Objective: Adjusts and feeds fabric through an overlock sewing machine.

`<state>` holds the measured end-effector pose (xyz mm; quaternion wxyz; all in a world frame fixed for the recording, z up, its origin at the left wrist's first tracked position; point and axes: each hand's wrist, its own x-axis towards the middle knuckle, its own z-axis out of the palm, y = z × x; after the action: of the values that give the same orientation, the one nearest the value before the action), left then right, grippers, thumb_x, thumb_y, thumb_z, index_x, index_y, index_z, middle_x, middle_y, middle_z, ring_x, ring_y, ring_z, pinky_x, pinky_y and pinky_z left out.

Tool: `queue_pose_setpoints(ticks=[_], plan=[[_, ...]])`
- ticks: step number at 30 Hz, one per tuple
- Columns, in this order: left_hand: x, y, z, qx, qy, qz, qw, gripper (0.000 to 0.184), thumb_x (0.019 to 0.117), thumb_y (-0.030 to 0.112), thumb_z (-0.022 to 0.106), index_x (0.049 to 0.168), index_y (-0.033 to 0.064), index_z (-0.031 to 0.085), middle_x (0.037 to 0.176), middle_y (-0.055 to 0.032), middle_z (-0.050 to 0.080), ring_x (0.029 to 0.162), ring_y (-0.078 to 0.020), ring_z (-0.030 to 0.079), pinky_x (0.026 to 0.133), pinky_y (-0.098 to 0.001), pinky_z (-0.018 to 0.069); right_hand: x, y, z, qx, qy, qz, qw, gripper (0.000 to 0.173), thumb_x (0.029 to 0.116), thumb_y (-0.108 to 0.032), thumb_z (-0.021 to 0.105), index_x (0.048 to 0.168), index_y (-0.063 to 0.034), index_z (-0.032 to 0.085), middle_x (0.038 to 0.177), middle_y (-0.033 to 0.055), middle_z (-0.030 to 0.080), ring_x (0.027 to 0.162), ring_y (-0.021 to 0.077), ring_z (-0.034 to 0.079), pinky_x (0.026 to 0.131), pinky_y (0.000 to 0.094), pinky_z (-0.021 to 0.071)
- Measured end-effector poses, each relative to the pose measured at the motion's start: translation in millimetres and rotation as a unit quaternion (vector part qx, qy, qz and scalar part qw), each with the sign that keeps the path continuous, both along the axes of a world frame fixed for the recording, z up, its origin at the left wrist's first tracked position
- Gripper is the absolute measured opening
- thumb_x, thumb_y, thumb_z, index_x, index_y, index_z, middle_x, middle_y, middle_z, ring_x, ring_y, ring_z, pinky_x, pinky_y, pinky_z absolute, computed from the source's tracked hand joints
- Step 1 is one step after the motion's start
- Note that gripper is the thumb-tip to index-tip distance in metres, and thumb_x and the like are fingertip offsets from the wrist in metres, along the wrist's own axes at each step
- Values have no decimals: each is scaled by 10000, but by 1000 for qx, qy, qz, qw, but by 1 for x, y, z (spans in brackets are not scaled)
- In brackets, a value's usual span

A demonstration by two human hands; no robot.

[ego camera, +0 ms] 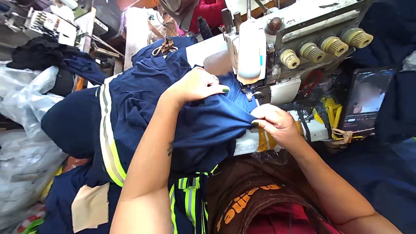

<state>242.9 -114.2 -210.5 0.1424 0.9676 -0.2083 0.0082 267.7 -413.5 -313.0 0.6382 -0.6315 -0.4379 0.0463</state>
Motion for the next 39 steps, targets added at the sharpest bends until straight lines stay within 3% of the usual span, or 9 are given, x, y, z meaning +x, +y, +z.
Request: queue_pose_setpoints(ticks=[3, 8, 10, 13, 20, 24, 30, 33, 39], plan=[[-6, 40, 0, 101, 42, 110, 988, 631, 1057, 445, 409, 751, -50, 652, 770, -230, 687, 867, -419, 698, 979, -689, 396, -1, 0, 4, -27, -9, -2, 1000, 94, 961, -73, 662, 936, -11, 728, 1052, 56, 707, 1055, 80, 655, 930, 229, 551], [-46, 59, 55, -12, 27, 110, 993, 340, 950, 416, 619, 944, 100, 742, 928, -41, 704, 927, -164, 658, 866, -449, 518, 4, -2, 5, -28, 19, 18, 999, 98, 968, -78, 645, 941, -32, 727, 1040, 36, 703, 1029, 81, 655, 902, 243, 559], [-57, 51, 80, 10, 24, 68, 997, 253, 899, 284, 694, 1045, 94, 776, 1089, -96, 683, 1053, -254, 633, 909, -516, 497, 6, -2, 6, -24, 25, 25, 999, 97, 965, -73, 642, 952, -39, 732, 1043, 27, 704, 1039, 80, 655, 915, 251, 560], [-67, 35, 99, 67, 6, 40, 997, 200, 947, 234, 630, 946, 102, 779, 1012, -79, 718, 986, -253, 665, 893, -596, 419, 5, -1, 8, -28, 20, 22, 999, 90, 956, -73, 645, 945, -47, 730, 1041, 17, 702, 1044, 65, 651, 921, 237, 550], [-115, -62, 136, -75, 31, -165, 983, 345, 1039, 415, 537, 782, 219, 656, 757, 125, 608, 825, -3, 599, 1000, -387, 426, -1, -15, 17, -33, -34, 79, 996, 120, 972, -90, 643, 1001, -33, 744, 1041, 34, 701, 1048, 82, 652, 936, 245, 556], [-88, -48, 140, -10, 38, -160, 986, 278, 1010, 449, 569, 892, 230, 695, 813, 124, 639, 869, -5, 605, 1036, -413, 399, -18, -36, 19, -8, -14, 98, 995, 175, 1026, -150, 618, 1044, -26, 739, 1064, 42, 720, 1059, 89, 667, 960, 271, 560], [-32, 0, 124, -131, 145, -3, 981, 125, 914, 342, 684, 863, 235, 722, 937, 122, 715, 924, 9, 654, 845, -195, 532, -18, -28, -3, 20, 45, 52, 997, 121, 993, -124, 647, 1008, -39, 732, 1091, 27, 701, 1076, 92, 657, 931, 273, 576], [-30, -17, 116, -215, 189, -67, 956, 178, 933, 348, 679, 847, 204, 739, 880, 113, 731, 938, -35, 686, 960, -261, 543, -15, -20, -3, 31, 61, 43, 997, 91, 977, -95, 660, 995, -45, 735, 1092, 24, 703, 1076, 95, 659, 933, 273, 576], [-16, -21, 104, -82, 150, -7, 985, 105, 886, 310, 699, 848, 214, 722, 782, 140, 663, 710, 77, 573, 608, -143, 434, -11, -11, -4, 24, 66, 27, 997, 100, 957, -53, 654, 1004, -43, 741, 1104, 31, 705, 1115, 95, 641, 976, 276, 543]])
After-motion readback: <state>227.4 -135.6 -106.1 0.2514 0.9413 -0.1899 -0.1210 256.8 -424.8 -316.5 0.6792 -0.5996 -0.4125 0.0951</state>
